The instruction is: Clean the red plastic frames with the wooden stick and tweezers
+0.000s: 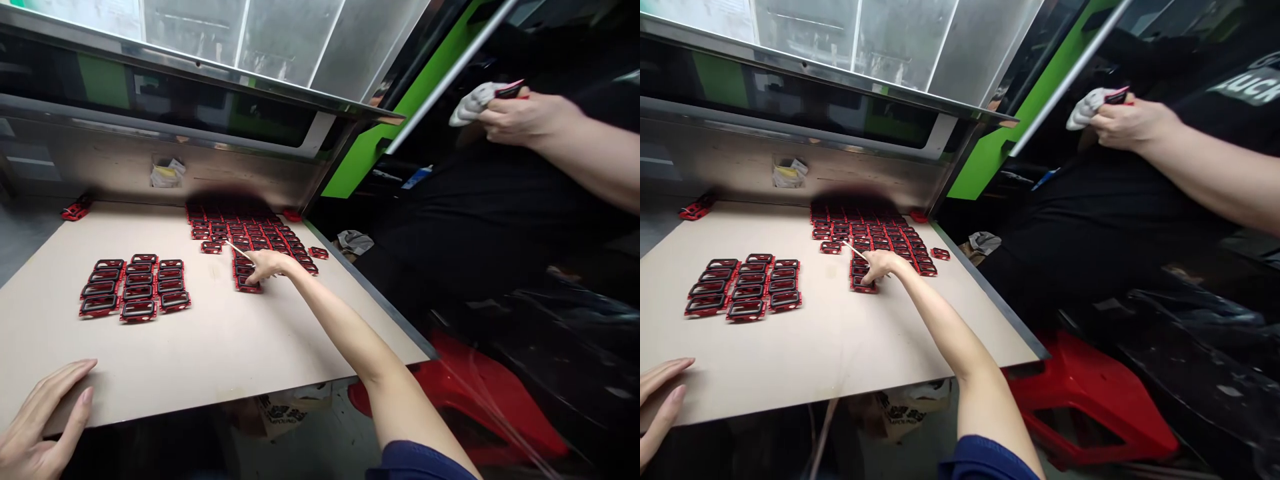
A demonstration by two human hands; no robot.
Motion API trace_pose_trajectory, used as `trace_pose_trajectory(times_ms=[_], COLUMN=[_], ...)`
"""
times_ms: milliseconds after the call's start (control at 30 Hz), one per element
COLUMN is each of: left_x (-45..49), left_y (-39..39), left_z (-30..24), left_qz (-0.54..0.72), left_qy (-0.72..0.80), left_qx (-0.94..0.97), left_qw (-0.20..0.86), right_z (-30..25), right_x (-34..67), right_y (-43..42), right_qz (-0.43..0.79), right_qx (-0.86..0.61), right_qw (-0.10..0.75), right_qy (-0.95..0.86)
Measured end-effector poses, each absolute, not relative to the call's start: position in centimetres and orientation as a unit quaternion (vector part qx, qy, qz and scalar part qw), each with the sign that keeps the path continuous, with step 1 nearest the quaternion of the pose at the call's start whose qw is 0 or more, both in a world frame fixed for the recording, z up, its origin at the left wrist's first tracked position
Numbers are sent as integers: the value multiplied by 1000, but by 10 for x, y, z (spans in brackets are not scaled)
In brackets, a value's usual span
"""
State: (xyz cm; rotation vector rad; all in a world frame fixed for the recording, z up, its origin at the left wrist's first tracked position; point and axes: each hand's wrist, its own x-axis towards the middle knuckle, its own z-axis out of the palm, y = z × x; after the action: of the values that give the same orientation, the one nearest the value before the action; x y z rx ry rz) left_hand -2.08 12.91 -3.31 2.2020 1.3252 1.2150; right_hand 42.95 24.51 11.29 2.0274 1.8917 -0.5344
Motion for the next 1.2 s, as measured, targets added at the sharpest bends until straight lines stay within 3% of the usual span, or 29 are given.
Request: trace_pose_trajectory(times_ms=[200,367,700,900,1200], left_x=[-21,-19,3,5,5], left_y=[133,135,134,136,137], left_z=[-38,-35,0,2,3], left_qz=[444,467,497,509,526], left_qy=[459,420,388,397,388], left_qx=[757,770,774,762,755], left_qw=[136,115,62,50,54], right_z=[106,124,166,152,118], right_x=[428,404,179,75,70], right_y=[251,228,305,347,356], right_qz=[-177,-155,-141,-161,-150], right_qx=[705,677,475,439,449], right_qw=[171,122,1,99,237], right_qy=[664,709,869,878,848])
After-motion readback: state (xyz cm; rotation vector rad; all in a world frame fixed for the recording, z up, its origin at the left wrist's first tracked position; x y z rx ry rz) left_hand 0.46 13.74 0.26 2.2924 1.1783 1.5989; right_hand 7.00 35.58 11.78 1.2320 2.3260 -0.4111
